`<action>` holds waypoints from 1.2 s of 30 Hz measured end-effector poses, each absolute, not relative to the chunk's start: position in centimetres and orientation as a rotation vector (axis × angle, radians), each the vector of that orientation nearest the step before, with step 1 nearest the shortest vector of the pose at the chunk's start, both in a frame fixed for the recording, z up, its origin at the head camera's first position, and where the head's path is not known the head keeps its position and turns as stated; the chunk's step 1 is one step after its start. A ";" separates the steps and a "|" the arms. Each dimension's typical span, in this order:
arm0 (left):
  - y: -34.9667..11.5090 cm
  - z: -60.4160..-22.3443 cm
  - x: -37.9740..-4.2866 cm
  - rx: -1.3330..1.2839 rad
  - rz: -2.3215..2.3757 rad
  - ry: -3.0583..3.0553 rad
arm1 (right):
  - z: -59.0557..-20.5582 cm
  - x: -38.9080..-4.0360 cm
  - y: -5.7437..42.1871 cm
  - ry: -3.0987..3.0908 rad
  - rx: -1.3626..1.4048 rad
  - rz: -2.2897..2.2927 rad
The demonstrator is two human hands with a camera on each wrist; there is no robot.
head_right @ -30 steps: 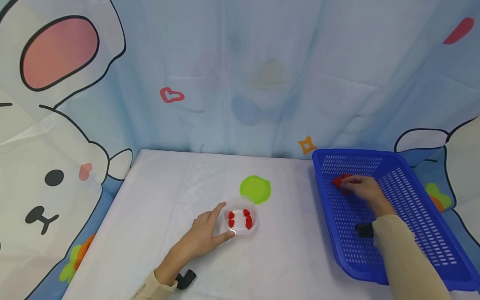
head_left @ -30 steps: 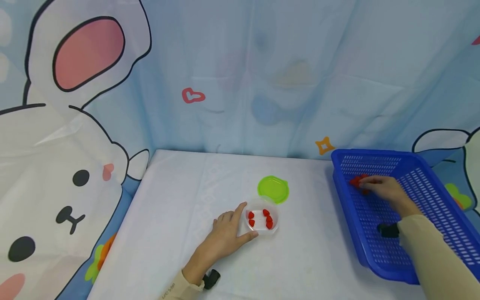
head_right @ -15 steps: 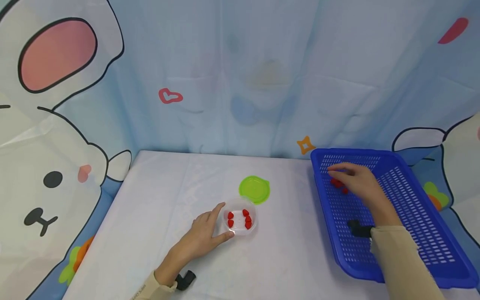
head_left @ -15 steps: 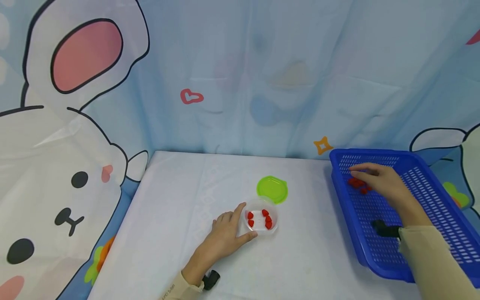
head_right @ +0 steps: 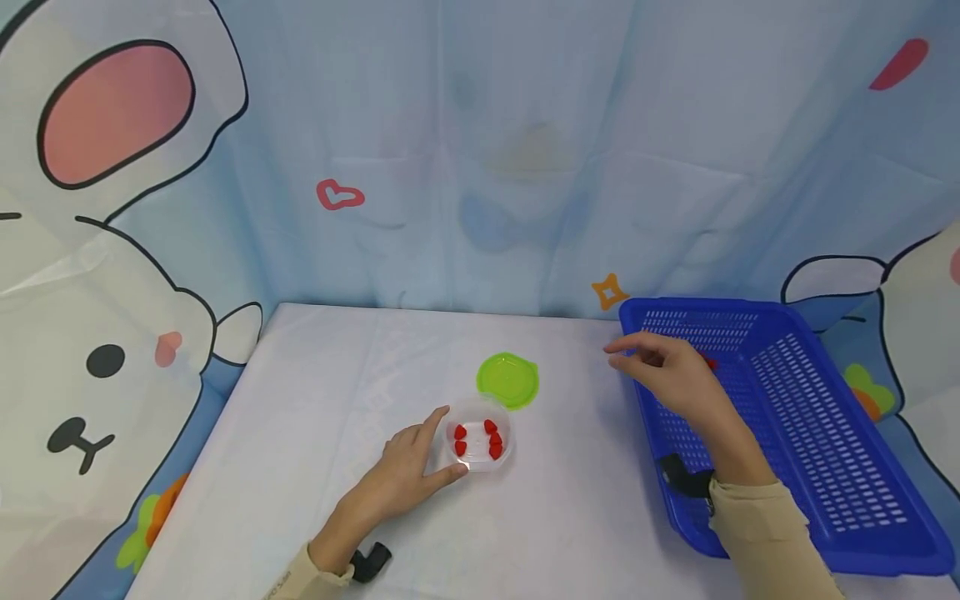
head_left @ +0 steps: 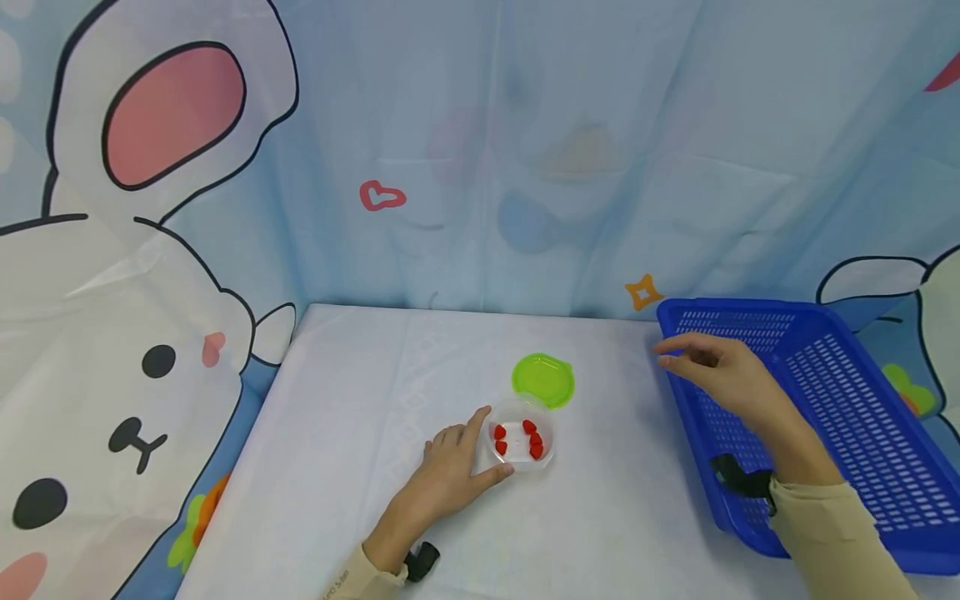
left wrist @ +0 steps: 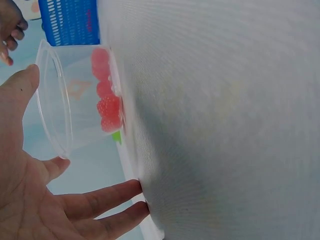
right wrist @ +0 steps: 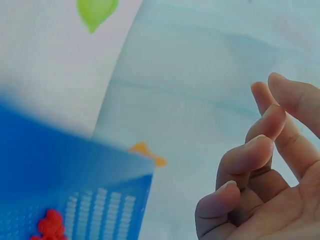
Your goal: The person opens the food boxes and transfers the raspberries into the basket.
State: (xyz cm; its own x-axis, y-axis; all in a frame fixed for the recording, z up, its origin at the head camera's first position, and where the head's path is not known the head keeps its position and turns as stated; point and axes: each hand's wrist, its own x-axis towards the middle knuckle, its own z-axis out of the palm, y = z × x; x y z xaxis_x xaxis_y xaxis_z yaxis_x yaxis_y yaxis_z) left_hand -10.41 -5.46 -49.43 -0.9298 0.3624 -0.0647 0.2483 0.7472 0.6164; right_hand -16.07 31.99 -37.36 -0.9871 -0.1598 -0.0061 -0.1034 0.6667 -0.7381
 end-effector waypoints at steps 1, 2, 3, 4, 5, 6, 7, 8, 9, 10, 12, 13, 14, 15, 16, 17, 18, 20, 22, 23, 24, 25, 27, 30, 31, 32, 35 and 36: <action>-5.5 -49.4 -10.4 0.488 0.937 2.766 | -37.3 -15.9 31.6 2.796 -0.234 -1.250; -5.4 -49.4 -10.4 0.487 0.937 2.765 | -37.3 -15.7 31.2 2.788 -0.243 -1.265; -5.4 -49.4 -10.4 0.487 0.934 2.767 | -37.3 -15.5 30.7 2.778 -0.258 -1.282; -5.4 -49.4 -10.4 0.486 0.932 2.767 | -37.3 -15.4 30.3 2.772 -0.277 -1.296; -5.4 -49.4 -10.4 0.484 0.930 2.767 | -37.3 -15.2 29.8 2.766 -0.296 -1.309; -5.4 -49.4 -10.4 0.482 0.929 2.766 | -37.3 -15.1 29.3 2.758 -0.312 -1.320; -5.4 -49.3 -10.4 0.480 0.929 2.765 | -37.4 -15.0 28.8 2.755 -0.329 -1.332; -5.4 -49.3 -10.4 0.480 0.929 2.764 | -37.5 -15.0 28.4 2.757 -0.348 -1.338; -5.4 -49.3 -10.3 0.480 0.930 2.764 | -37.6 -15.0 28.0 2.759 -0.363 -1.340; -5.4 -49.2 -10.3 0.482 0.933 2.762 | -37.8 -14.9 27.6 2.763 -0.374 -1.339; -5.4 -49.2 -10.3 0.485 0.939 2.757 | -38.1 -14.9 26.7 2.770 -0.393 -1.330; -5.4 -49.2 -10.3 0.487 0.942 2.756 | -38.4 -15.0 26.2 2.780 -0.409 -1.327; -5.4 -49.2 -10.3 0.488 0.943 2.755 | -38.7 -15.0 25.7 2.788 -0.424 -1.322; -5.4 -49.2 -10.3 0.488 0.942 2.755 | -39.1 -15.0 25.2 2.787 -0.443 -1.327; -5.4 -49.2 -10.3 0.486 0.941 2.754 | -39.6 -15.1 24.6 2.786 -0.463 -1.335; -5.5 -49.2 -10.3 0.483 0.938 2.753 | -40.1 -15.2 24.0 2.785 -0.489 -1.346; -5.5 -49.3 -10.3 0.479 0.936 2.753 | -40.7 -15.3 23.4 2.785 -0.517 -1.359; -5.5 -49.3 -10.3 0.473 0.932 2.752 | -41.9 -15.4 22.3 2.778 -0.548 -1.375; -5.5 -49.3 -10.4 0.472 0.931 2.751 | -43.1 -15.5 21.3 2.767 -0.562 -1.384; -5.5 -49.3 -10.4 0.473 0.930 2.753 | -43.7 -15.6 20.8 2.760 -0.559 -1.384; -5.5 -49.4 -10.4 0.476 0.928 2.755 | -44.3 -15.6 20.4 2.750 -0.547 -1.383; -5.5 -49.4 -10.4 0.478 0.927 2.757 | -44.9 -15.6 20.0 2.737 -0.532 -1.387; -5.5 -49.4 -10.5 0.483 0.922 2.758 | -46.0 -15.7 19.3 2.719 -0.504 -1.398; -5.6 -49.4 -10.5 0.490 0.915 2.759 | -47.3 -15.9 18.5 2.709 -0.467 -1.404; -5.6 -49.4 -10.5 0.491 0.913 2.759 | -47.7 -16.0 18.3 2.710 -0.470 -1.403; -5.6 -49.4 -10.5 0.492 0.911 2.759 | -48.0 -16.0 18.0 2.710 -0.470 -1.397; -5.6 -49.4 -10.5 0.500 0.897 2.768 | -48.9 -16.1 17.3 2.696 -0.492 -1.371; -5.7 -49.4 -10.5 0.503 0.895 2.772 | -49.1 -16.1 17.0 2.694 -0.503 -1.355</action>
State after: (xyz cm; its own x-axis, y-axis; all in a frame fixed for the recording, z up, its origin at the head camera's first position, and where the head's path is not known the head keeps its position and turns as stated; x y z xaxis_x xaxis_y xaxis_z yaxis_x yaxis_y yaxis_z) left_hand -10.50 -5.65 -49.42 -0.9254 0.3722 -0.0714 0.2602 0.7609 0.5945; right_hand -16.07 17.04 -49.07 -0.9424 -0.3270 0.0711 -0.2520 0.5537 -0.7937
